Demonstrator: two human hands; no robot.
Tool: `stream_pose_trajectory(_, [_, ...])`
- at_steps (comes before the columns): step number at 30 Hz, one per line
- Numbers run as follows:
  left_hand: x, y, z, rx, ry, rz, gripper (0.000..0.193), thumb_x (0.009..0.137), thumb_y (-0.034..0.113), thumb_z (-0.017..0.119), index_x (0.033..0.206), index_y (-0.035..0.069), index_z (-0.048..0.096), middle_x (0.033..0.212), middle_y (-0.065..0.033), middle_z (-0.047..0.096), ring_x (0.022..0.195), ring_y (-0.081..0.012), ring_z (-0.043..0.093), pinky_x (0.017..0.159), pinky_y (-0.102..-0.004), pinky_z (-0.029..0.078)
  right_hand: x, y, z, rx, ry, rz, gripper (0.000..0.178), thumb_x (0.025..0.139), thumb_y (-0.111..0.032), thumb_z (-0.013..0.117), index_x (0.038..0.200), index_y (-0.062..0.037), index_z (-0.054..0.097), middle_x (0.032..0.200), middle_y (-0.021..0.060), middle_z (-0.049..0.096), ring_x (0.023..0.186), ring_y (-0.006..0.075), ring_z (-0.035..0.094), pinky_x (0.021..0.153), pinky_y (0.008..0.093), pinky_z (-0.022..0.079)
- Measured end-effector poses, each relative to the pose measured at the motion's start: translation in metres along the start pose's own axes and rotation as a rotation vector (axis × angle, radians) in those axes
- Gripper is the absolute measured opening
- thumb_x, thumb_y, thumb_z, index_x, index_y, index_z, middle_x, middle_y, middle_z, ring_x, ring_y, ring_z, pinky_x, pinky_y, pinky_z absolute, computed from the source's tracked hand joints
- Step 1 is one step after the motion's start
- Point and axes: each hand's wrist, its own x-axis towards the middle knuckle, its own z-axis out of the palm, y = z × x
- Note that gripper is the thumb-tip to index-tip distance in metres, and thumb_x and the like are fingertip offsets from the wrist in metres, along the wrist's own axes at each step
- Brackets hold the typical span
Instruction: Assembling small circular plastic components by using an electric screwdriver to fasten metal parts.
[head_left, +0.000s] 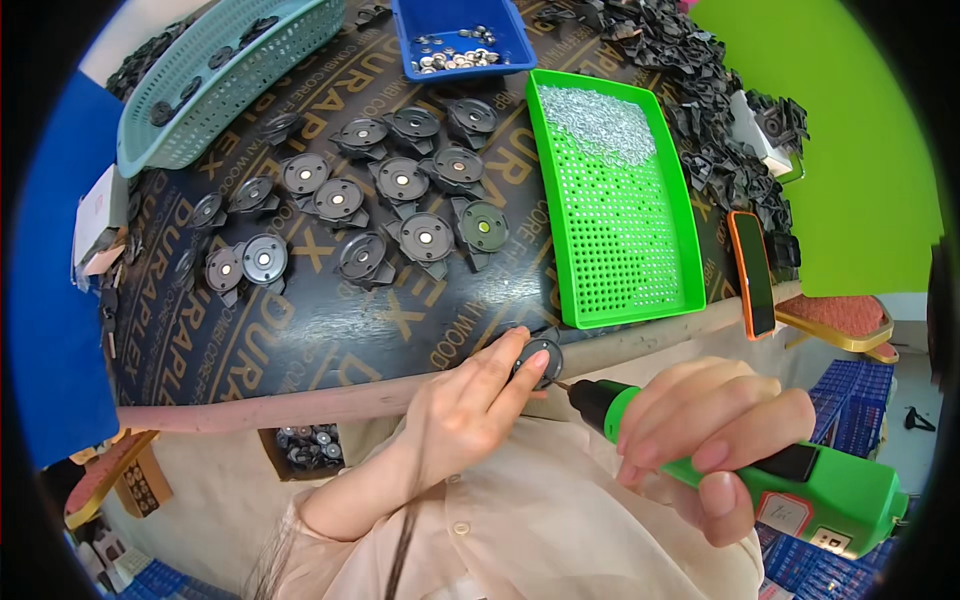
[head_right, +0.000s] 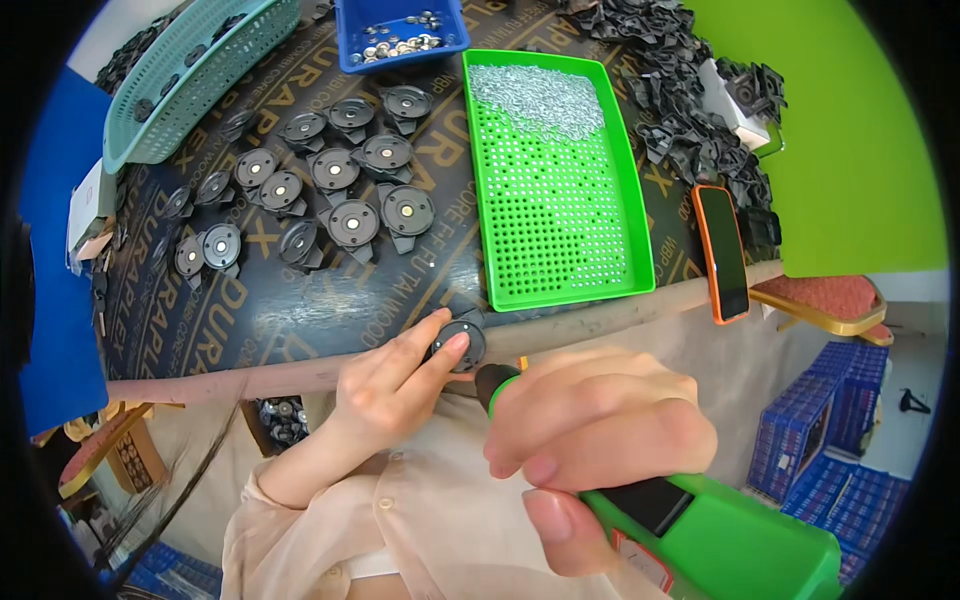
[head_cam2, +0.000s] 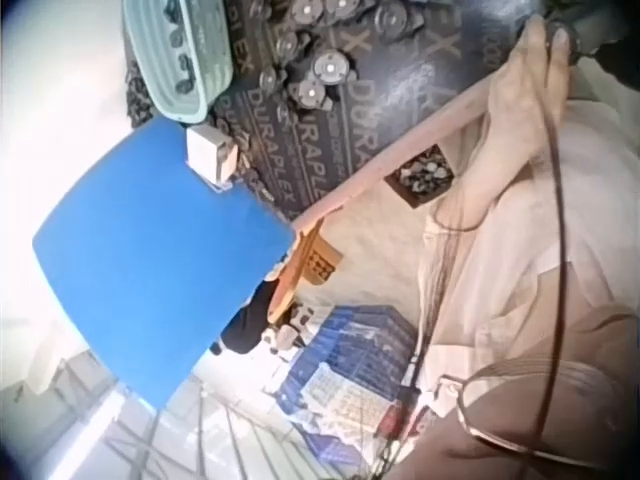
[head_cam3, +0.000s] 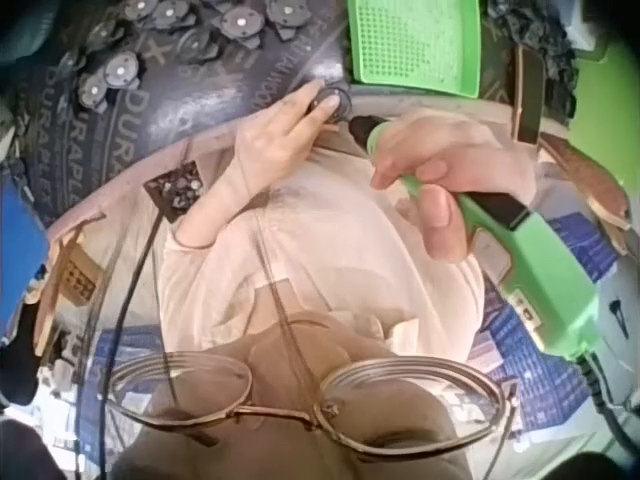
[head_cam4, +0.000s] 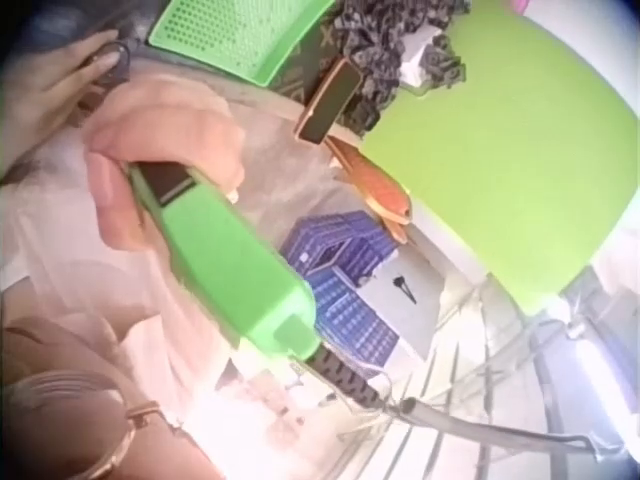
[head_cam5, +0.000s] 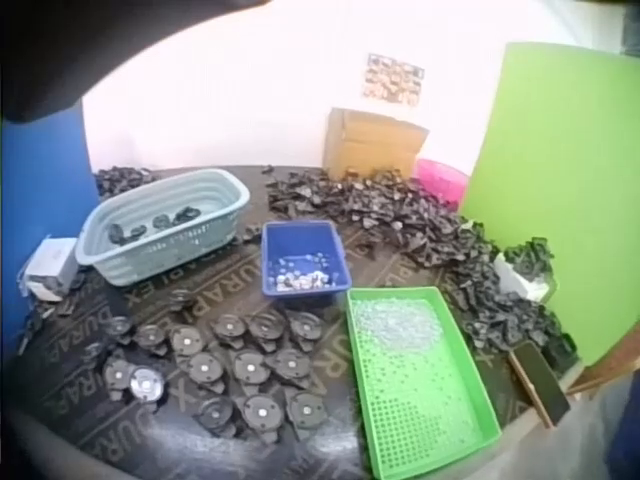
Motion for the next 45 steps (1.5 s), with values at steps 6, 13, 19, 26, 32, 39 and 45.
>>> stream_pose_trajectory(6, [-0.009,0.004,-0.016,-0.070,0.039,-0.129,0.043,0.064,0.013,0.082,0.103,0.002,0.066,0.104,-0.0186,0.065,0.076,-0.0235,0.069,0.060,-0.0279,0.055,0.003,-0.007,0.002,0.180,0.246,-0.156,0.028,0.080,-0.007,0.062,0.100,-0.0035,0.043,0.083,0.0146,0.060,0.051,0.0243,0.060,0.046,0.0346,0.050])
stream_pose_trajectory(13, [-0.085,0.021,-0.175,-0.038,0.013,-0.851,0.047,0.064,0.010,0.081,0.109,0.003,0.068,0.123,-0.0185,0.061,0.101,-0.0312,0.065,0.085,-0.0341,0.052,0.010,0.004,-0.039,0.083,0.330,-0.265,0.025,0.088,-0.016,0.044,0.104,0.0024,0.043,0.093,0.0193,0.054,0.040,0.0157,0.046,0.042,0.0289,0.038])
stream_pose_trajectory(19, [-0.043,-0.046,-0.155,0.722,-0.044,-0.558,0.048,0.073,0.002,0.072,0.120,0.009,0.062,0.122,-0.0126,0.057,0.109,-0.0317,0.055,0.089,-0.0379,0.047,0.016,0.010,-0.045,0.052,0.389,-0.286,0.027,0.090,-0.014,0.038,0.109,0.0042,0.044,0.095,0.0251,0.053,0.041,0.0215,0.045,0.041,0.0331,0.040])
stream_pose_trajectory(26, [-0.032,-0.106,-0.137,0.784,-0.005,-0.464,0.029,0.079,0.011,0.071,0.107,0.005,0.066,0.110,-0.0109,0.057,0.099,-0.0298,0.054,0.083,-0.0376,0.047,0.057,0.051,-0.059,-0.097,0.667,-0.242,0.025,0.090,-0.013,0.045,0.097,0.0103,0.047,0.087,0.0292,0.061,0.047,0.0231,0.057,0.047,0.0293,0.047])
stream_pose_trajectory(32, [-0.064,-0.081,-0.142,0.693,0.080,-0.595,0.023,0.081,0.002,0.067,0.104,0.004,0.069,0.121,-0.0120,0.059,0.106,-0.0297,0.056,0.088,-0.0348,0.047,0.065,0.064,-0.060,-0.093,0.613,-0.138,0.018,0.087,-0.008,0.049,0.093,0.0090,0.048,0.082,0.0261,0.062,0.045,0.0228,0.057,0.048,0.0304,0.048])
stream_pose_trajectory(39, [-0.066,-0.052,-0.135,0.392,0.193,-0.839,0.027,0.080,-0.006,0.066,0.105,0.002,0.069,0.121,-0.0162,0.061,0.104,-0.0282,0.063,0.086,-0.0327,0.051,0.071,0.073,-0.057,-0.114,0.632,-0.174,0.014,0.084,-0.003,0.054,0.088,0.0097,0.051,0.073,0.0201,0.062,0.043,0.0205,0.058,0.046,0.0291,0.048])
stream_pose_trajectory(45, [-0.008,-0.017,-0.071,-0.127,-0.082,-0.264,0.035,0.066,-0.004,0.067,0.101,0.004,0.071,0.121,-0.0225,0.059,0.092,-0.0282,0.066,0.072,-0.0309,0.055,0.068,0.069,-0.055,-0.087,0.599,-0.151,0.010,0.084,-0.001,0.053,0.085,0.0087,0.052,0.072,0.0191,0.062,0.044,0.0203,0.058,0.051,0.0302,0.050])
